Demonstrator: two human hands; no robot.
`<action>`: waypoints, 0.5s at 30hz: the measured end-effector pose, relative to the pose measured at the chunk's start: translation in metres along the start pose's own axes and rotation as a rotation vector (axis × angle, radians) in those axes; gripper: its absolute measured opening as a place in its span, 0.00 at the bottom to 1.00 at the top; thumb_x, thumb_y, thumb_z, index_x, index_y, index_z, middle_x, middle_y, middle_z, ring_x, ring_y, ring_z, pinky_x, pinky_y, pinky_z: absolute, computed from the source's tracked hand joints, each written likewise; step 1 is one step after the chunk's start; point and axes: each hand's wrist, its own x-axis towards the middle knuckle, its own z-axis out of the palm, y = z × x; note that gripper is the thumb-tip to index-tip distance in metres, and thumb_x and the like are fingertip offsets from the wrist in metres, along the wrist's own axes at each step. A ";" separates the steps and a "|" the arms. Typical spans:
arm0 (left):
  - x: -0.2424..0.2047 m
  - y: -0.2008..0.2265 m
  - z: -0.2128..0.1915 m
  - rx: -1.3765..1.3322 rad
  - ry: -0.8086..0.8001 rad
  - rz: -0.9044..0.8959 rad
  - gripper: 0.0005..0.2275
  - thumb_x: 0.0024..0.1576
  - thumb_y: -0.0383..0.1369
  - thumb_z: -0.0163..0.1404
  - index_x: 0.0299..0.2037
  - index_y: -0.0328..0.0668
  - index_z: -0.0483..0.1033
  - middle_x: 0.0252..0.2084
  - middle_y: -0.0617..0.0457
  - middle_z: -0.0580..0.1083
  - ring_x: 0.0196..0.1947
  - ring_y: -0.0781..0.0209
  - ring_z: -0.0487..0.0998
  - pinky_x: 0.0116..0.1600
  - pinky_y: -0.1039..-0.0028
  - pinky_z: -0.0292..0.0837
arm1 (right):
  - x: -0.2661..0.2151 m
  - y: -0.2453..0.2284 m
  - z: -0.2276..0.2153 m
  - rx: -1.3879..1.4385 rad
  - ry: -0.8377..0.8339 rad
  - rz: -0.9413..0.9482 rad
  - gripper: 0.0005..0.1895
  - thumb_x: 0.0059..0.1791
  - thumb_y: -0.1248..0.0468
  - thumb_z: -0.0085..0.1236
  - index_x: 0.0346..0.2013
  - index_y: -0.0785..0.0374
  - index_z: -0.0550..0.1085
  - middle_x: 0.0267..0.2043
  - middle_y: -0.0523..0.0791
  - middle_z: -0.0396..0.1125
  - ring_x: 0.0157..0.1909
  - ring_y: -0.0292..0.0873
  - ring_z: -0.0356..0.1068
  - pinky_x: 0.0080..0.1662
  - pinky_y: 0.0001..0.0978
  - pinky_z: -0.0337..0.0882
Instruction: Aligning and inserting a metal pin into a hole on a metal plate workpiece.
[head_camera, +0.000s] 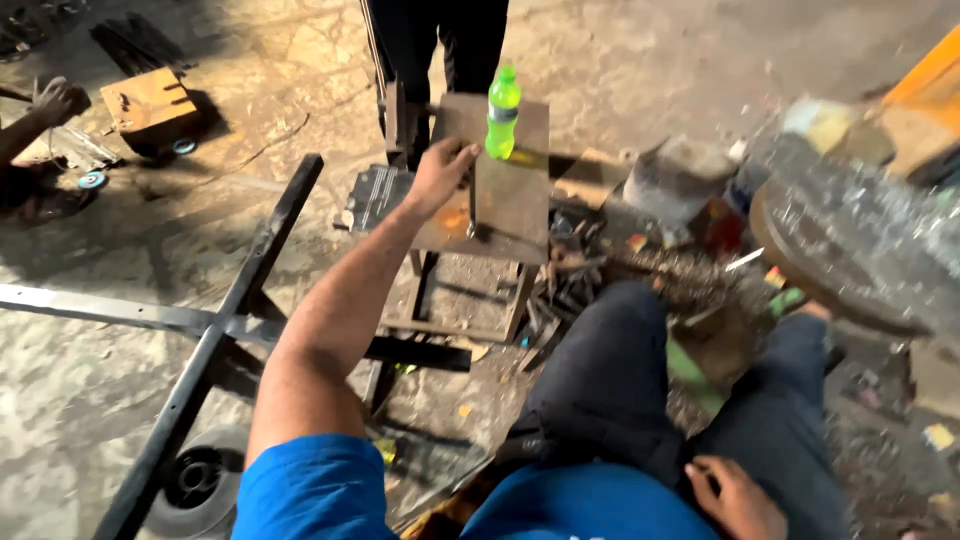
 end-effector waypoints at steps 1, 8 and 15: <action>0.001 0.009 -0.002 0.096 0.041 0.051 0.15 0.64 0.42 0.54 0.44 0.33 0.78 0.31 0.54 0.76 0.27 0.70 0.75 0.34 0.74 0.74 | 0.007 -0.028 -0.023 -0.002 -0.044 0.007 0.17 0.44 0.51 0.64 0.44 0.53 0.79 0.39 0.48 0.76 0.42 0.52 0.78 0.43 0.42 0.77; 0.000 0.029 -0.003 0.455 0.135 0.318 0.14 0.61 0.39 0.57 0.37 0.31 0.79 0.27 0.51 0.74 0.25 0.68 0.74 0.32 0.73 0.69 | 0.012 -0.045 -0.017 -0.043 -0.024 0.047 0.17 0.45 0.49 0.63 0.44 0.51 0.79 0.40 0.46 0.76 0.43 0.49 0.79 0.45 0.39 0.78; -0.008 0.030 0.007 0.078 -0.108 0.030 0.14 0.65 0.39 0.49 0.40 0.32 0.77 0.29 0.54 0.77 0.24 0.70 0.77 0.30 0.75 0.74 | 0.010 -0.019 0.000 -0.111 -0.211 0.207 0.17 0.46 0.50 0.63 0.46 0.50 0.79 0.41 0.45 0.76 0.45 0.46 0.79 0.48 0.40 0.78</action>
